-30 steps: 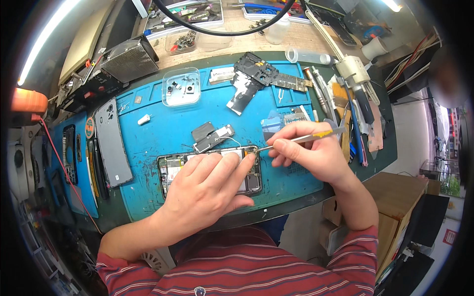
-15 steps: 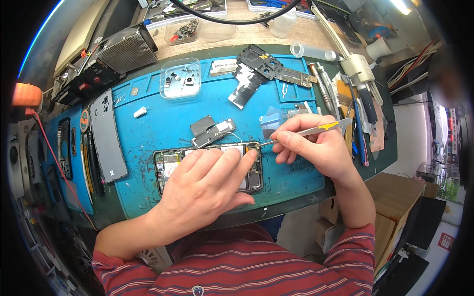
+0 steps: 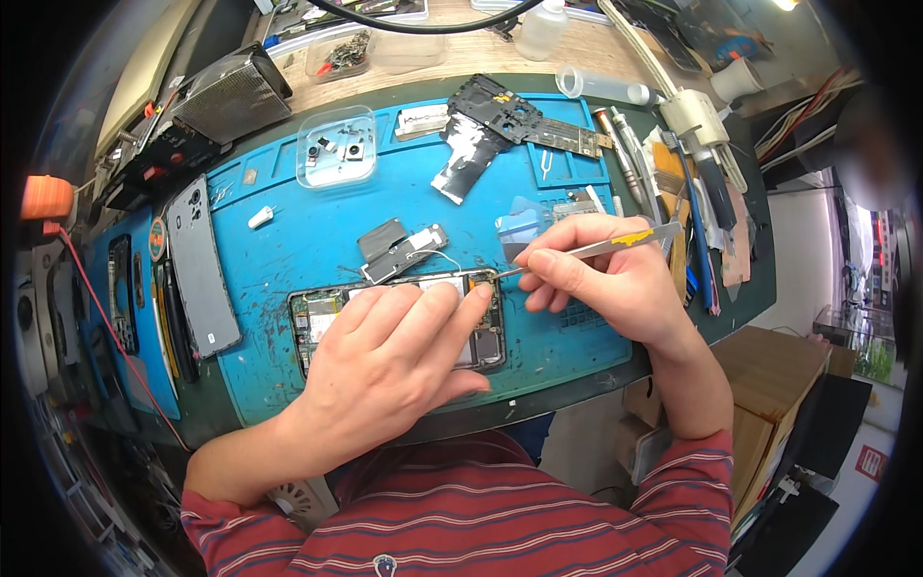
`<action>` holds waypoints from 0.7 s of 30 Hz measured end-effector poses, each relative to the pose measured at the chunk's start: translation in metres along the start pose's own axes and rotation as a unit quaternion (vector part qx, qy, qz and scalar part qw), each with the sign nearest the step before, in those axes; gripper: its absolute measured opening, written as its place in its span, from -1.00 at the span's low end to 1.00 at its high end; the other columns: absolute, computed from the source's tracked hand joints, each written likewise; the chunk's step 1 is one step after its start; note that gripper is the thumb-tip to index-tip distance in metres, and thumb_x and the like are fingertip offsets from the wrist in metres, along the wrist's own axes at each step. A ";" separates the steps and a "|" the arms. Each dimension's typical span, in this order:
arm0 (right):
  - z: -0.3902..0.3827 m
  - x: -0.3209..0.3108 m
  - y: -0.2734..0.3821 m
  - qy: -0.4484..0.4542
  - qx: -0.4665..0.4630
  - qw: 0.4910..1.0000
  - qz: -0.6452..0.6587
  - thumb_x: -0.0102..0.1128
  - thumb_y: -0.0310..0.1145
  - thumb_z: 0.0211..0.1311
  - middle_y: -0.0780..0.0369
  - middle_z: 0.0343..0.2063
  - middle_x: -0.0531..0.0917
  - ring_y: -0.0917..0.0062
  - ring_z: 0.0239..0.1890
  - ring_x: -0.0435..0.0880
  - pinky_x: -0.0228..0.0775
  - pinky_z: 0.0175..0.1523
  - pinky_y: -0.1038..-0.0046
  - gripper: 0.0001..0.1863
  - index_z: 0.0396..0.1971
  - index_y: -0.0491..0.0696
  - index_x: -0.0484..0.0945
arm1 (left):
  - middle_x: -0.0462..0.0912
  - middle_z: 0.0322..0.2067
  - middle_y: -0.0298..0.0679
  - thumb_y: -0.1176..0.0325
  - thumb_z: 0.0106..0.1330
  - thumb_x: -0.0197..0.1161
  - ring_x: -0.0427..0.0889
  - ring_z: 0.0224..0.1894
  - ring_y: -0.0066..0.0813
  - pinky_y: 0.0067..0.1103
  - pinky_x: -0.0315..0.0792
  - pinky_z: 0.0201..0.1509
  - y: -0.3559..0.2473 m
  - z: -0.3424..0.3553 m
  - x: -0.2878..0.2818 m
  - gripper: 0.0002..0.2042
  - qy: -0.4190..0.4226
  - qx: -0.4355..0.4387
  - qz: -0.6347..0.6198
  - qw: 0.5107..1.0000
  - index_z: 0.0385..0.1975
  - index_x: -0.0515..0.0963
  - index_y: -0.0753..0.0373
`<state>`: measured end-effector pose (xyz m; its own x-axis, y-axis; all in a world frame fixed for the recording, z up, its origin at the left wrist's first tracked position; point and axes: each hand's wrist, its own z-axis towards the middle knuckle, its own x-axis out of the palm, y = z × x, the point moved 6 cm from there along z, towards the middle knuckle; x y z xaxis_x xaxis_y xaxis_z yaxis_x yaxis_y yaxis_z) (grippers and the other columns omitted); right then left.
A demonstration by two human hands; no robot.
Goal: The person removes a red back cover from a smartphone, uses a heat gun on the device, and then reattaches the back cover. They then open the phone to access internal components and use a small tool to adjust parts inside.
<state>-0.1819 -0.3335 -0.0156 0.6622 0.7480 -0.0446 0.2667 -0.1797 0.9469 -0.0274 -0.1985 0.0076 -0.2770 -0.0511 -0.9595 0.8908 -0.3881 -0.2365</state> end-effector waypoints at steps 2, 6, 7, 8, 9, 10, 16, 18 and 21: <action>-0.001 0.000 0.000 -0.002 0.000 1.000 0.000 0.33 -0.37 0.46 0.14 -0.35 0.80 0.54 -0.36 0.81 0.62 -0.30 0.57 -0.78 -0.14 -0.26 0.72 | 0.47 0.04 -0.23 -0.15 0.25 0.32 0.51 0.01 -0.26 -0.33 0.44 0.11 0.000 0.000 0.000 -0.29 0.002 0.001 -0.001 1.000 0.33 0.55 0.17; -0.002 -0.001 0.000 0.011 0.017 1.000 -0.002 0.35 -0.28 0.46 0.21 -0.33 0.79 0.61 -0.31 0.78 0.62 -0.21 0.54 -0.75 -0.13 -0.19 0.72 | 0.47 0.04 -0.24 -0.16 0.25 0.31 0.52 0.01 -0.26 -0.33 0.43 0.11 0.000 0.000 -0.001 -0.28 0.008 -0.003 0.000 1.000 0.34 0.55 0.17; -0.002 -0.001 0.000 0.012 0.015 1.000 -0.004 0.35 -0.28 0.46 0.22 -0.33 0.79 0.61 -0.31 0.78 0.62 -0.21 0.55 -0.75 -0.13 -0.19 0.72 | 0.47 0.04 -0.24 -0.16 0.25 0.30 0.52 0.01 -0.26 -0.33 0.43 0.11 -0.001 0.001 -0.001 -0.28 0.009 -0.004 0.000 1.000 0.34 0.56 0.17; -0.002 -0.001 -0.001 0.013 0.013 1.000 -0.005 0.35 -0.28 0.46 0.22 -0.33 0.79 0.62 -0.31 0.78 0.62 -0.21 0.55 -0.75 -0.13 -0.18 0.72 | 0.47 0.04 -0.24 -0.16 0.25 0.30 0.52 0.01 -0.27 -0.33 0.43 0.11 -0.001 0.001 -0.001 -0.28 0.008 -0.004 0.000 1.000 0.34 0.56 0.16; -0.002 -0.001 -0.002 0.012 0.013 1.000 -0.005 0.35 -0.28 0.46 0.23 -0.33 0.79 0.62 -0.31 0.78 0.61 -0.21 0.55 -0.75 -0.13 -0.18 0.72 | 0.47 0.03 -0.24 -0.17 0.25 0.30 0.52 0.01 -0.27 -0.33 0.43 0.11 0.000 0.001 0.000 -0.28 0.008 -0.005 -0.001 1.000 0.34 0.56 0.16; -0.002 -0.001 -0.002 0.012 0.014 1.000 -0.006 0.35 -0.27 0.46 0.23 -0.33 0.80 0.62 -0.31 0.78 0.61 -0.21 0.56 -0.75 -0.13 -0.18 0.72 | 0.47 0.03 -0.25 -0.17 0.25 0.30 0.52 0.01 -0.27 -0.34 0.43 0.11 0.000 0.001 0.000 -0.28 0.007 -0.005 -0.002 1.000 0.34 0.56 0.16; -0.003 -0.001 -0.002 0.010 0.010 1.000 0.001 0.35 -0.28 0.46 0.24 -0.33 0.80 0.63 -0.31 0.79 0.61 -0.21 0.56 -0.76 -0.14 -0.17 0.72 | 0.46 0.02 -0.27 -0.15 0.26 0.31 0.52 0.00 -0.29 -0.35 0.43 0.10 -0.001 0.002 0.000 -0.30 0.005 -0.013 0.001 1.000 0.34 0.56 0.14; -0.003 -0.001 -0.002 0.009 0.009 1.000 0.002 0.35 -0.28 0.46 0.24 -0.33 0.79 0.63 -0.31 0.79 0.61 -0.21 0.56 -0.76 -0.14 -0.18 0.72 | 0.46 0.01 -0.27 -0.14 0.26 0.32 0.52 0.00 -0.29 -0.35 0.43 0.10 -0.002 0.002 0.000 -0.30 0.004 -0.013 0.001 1.000 0.34 0.56 0.14; -0.003 0.000 -0.003 0.007 0.005 1.000 0.007 0.35 -0.29 0.46 0.24 -0.34 0.79 0.63 -0.31 0.79 0.60 -0.21 0.56 -0.76 -0.15 -0.18 0.72 | 0.46 0.00 -0.28 -0.11 0.26 0.33 0.52 -0.01 -0.29 -0.35 0.43 0.09 -0.001 0.002 0.001 -0.31 0.004 -0.012 0.003 1.000 0.34 0.56 0.14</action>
<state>-0.1851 -0.3314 -0.0170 0.6556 0.7547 -0.0258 0.2647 -0.1977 0.9439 -0.0296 -0.1999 0.0072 -0.2695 -0.0466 -0.9619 0.9009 -0.3650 -0.2348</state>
